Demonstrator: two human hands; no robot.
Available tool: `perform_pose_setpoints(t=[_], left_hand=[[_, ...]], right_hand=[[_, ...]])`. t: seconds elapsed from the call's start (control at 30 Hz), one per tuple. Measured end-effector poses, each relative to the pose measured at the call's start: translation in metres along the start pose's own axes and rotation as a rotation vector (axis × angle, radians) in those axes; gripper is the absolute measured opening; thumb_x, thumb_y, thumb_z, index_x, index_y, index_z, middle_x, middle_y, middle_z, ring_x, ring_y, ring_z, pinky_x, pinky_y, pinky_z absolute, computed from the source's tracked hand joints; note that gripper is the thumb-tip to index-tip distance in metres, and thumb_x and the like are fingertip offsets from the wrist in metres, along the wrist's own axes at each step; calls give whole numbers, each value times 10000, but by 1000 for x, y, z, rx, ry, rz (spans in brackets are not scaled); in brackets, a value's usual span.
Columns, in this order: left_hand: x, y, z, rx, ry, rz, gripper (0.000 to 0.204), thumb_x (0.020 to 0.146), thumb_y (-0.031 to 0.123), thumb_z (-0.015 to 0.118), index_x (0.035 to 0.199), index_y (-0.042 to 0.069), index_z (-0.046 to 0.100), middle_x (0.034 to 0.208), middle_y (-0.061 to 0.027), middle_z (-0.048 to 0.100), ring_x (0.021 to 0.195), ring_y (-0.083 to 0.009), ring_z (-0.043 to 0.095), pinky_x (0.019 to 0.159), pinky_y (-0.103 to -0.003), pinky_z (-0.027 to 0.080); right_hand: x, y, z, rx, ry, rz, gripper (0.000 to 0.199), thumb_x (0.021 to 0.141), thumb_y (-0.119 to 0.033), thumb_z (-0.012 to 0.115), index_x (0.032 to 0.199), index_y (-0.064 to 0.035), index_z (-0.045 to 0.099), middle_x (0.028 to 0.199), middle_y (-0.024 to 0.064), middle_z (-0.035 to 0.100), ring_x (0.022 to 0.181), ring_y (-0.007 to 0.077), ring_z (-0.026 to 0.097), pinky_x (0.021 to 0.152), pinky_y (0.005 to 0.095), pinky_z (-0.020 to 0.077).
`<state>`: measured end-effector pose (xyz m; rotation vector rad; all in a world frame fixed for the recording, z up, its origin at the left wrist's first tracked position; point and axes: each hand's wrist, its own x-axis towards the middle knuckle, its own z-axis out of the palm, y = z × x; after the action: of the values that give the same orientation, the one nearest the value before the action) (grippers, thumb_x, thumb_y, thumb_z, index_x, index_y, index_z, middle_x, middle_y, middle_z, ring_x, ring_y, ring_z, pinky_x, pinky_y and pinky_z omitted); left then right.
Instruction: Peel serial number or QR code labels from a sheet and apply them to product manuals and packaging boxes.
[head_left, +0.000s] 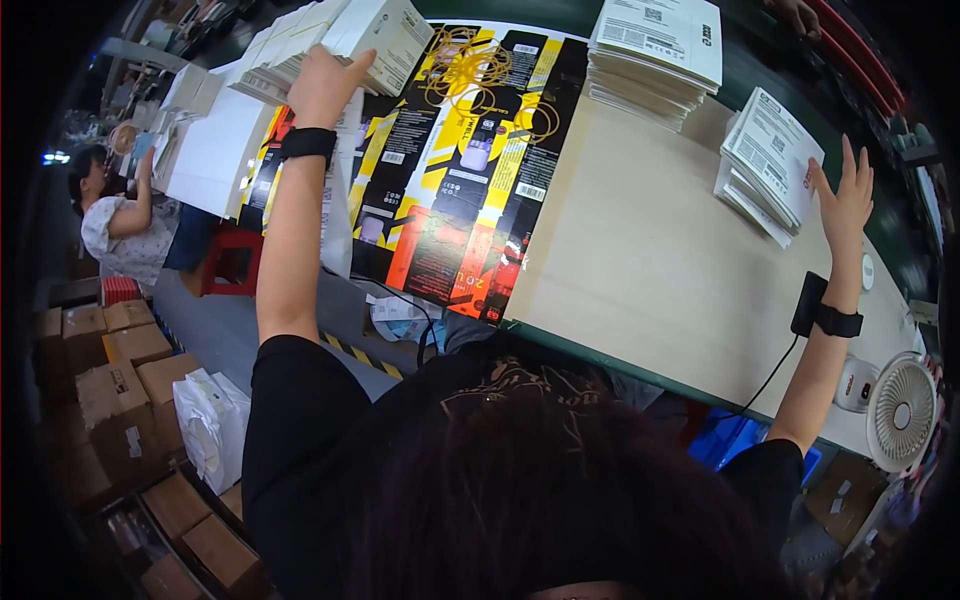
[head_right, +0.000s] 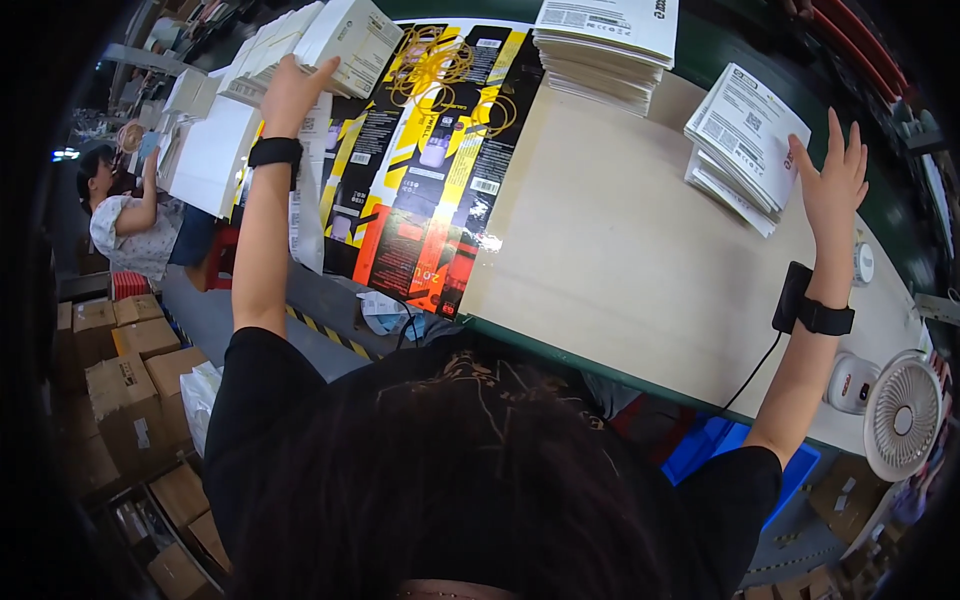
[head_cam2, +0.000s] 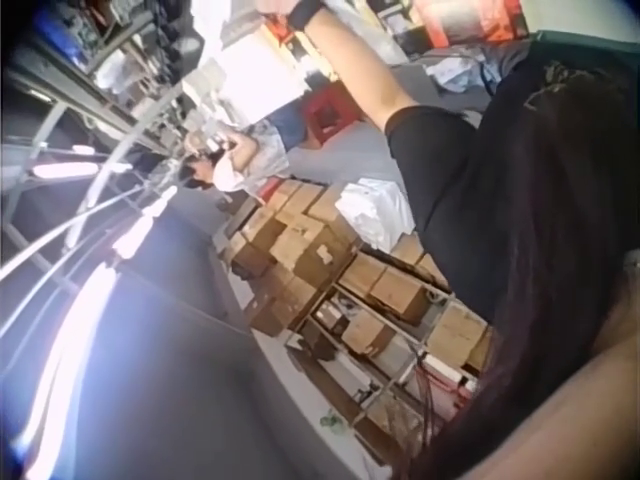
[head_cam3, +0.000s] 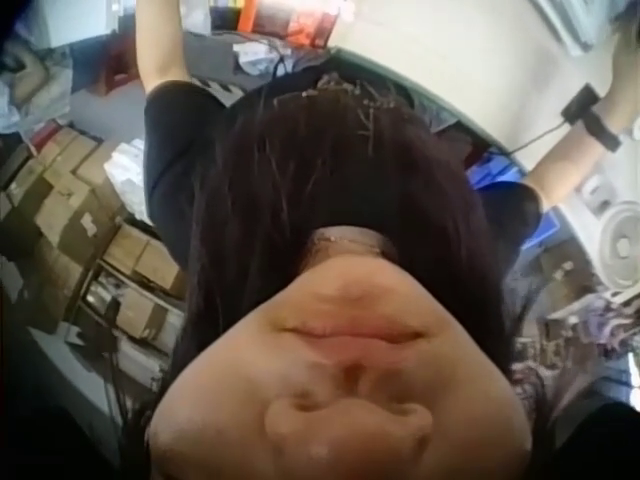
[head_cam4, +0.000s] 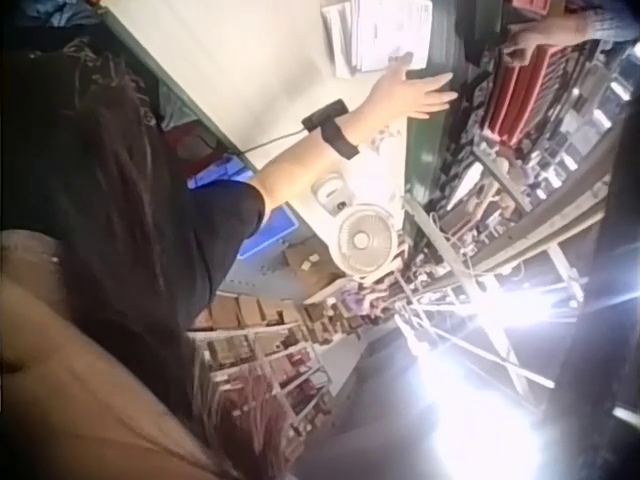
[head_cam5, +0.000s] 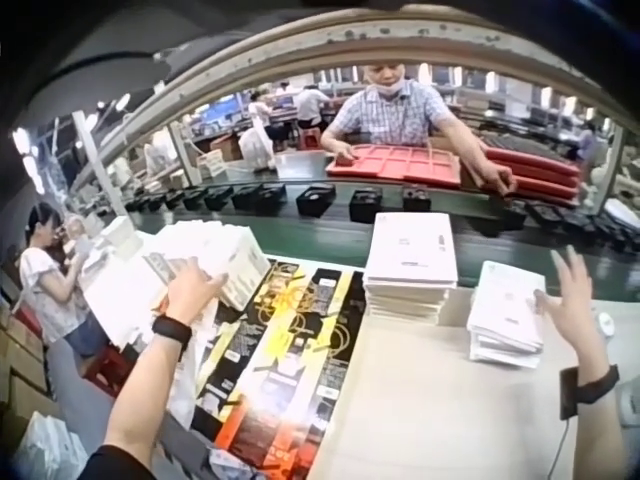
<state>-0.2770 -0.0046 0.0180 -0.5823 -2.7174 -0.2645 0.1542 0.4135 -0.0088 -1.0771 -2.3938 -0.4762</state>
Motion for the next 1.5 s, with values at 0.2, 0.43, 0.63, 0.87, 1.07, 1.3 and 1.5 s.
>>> perform_pose_setpoints(t=[0.2,0.43,0.63,0.87,1.07,1.3,1.5], left_hand=[[-19,18,-5,250,158,230,614,661,558,600,868,-19,592,972,-196,572,892,-359,551,716,-412,465],[-1,34,10,339,200,414,662,664,563,590,953,-33,582,888,-196,613,833,-348,579,704,-413,473],[51,48,2,212,-216,257,680,605,520,631,988,-38,565,878,-201,625,816,-318,608,713,-379,478],[53,52,-17,37,-343,264,690,569,465,653,1023,-45,550,836,-191,631,763,-280,626,710,-319,476],[-38,69,-104,-529,-825,233,607,638,269,650,1139,-36,494,966,-139,602,811,-162,590,701,-248,450],[-110,90,-161,-903,-1265,155,498,659,183,672,1086,-28,527,840,-93,619,703,-127,589,617,-237,452],[-127,84,-154,-936,-1335,201,601,670,191,679,1184,-26,455,845,-106,614,706,-134,572,621,-234,432]], right_hand=[[3,2,-15,128,99,-36,619,794,-511,517,1324,-249,335,1389,151,251,1285,343,214,1016,474,201],[-9,-3,-28,170,128,-47,591,793,-455,557,1307,-235,367,1381,155,266,1282,343,221,1027,451,207],[-26,-16,-75,417,200,-17,457,798,-338,592,1212,-171,492,1311,132,389,1229,296,341,983,403,299],[-32,-100,-154,935,-79,-615,278,719,-4,587,993,-49,583,1043,98,571,966,275,537,843,331,416],[-24,-166,-141,1037,-196,-880,288,664,9,631,943,-40,579,989,97,563,934,284,519,787,347,421],[-35,-231,-159,1421,-99,-1044,317,637,-45,656,946,-69,589,921,57,560,838,243,508,762,341,395],[-71,-218,-170,1242,-68,-1076,283,660,-70,624,941,-92,596,848,19,556,780,202,512,712,320,373]])
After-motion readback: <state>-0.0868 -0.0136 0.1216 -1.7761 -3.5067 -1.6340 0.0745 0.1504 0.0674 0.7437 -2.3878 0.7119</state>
